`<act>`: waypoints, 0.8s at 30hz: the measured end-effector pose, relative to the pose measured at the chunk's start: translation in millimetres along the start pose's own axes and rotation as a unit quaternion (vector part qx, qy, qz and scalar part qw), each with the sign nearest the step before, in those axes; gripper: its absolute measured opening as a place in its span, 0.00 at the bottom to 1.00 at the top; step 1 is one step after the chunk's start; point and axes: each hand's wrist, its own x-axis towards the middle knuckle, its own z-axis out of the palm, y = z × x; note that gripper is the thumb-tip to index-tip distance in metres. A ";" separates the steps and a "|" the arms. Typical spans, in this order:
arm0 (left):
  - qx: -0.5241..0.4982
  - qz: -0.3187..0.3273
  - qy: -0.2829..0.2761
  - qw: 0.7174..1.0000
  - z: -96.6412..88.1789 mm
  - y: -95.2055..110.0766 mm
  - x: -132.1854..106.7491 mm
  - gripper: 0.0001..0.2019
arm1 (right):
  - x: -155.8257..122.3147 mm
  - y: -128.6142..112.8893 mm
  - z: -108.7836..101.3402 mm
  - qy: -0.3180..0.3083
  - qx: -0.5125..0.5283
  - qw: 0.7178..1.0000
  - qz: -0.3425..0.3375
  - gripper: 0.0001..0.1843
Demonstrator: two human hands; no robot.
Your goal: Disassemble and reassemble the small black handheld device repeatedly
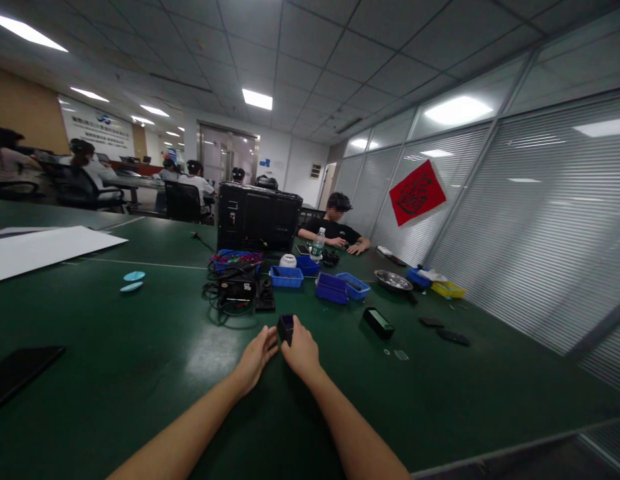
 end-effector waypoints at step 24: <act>0.012 -0.032 0.006 0.999 -14.0 19.7 -4.6 0.12 | 19.2 75.2 -63.2 0.211 -0.023 0.968 0.132 0.32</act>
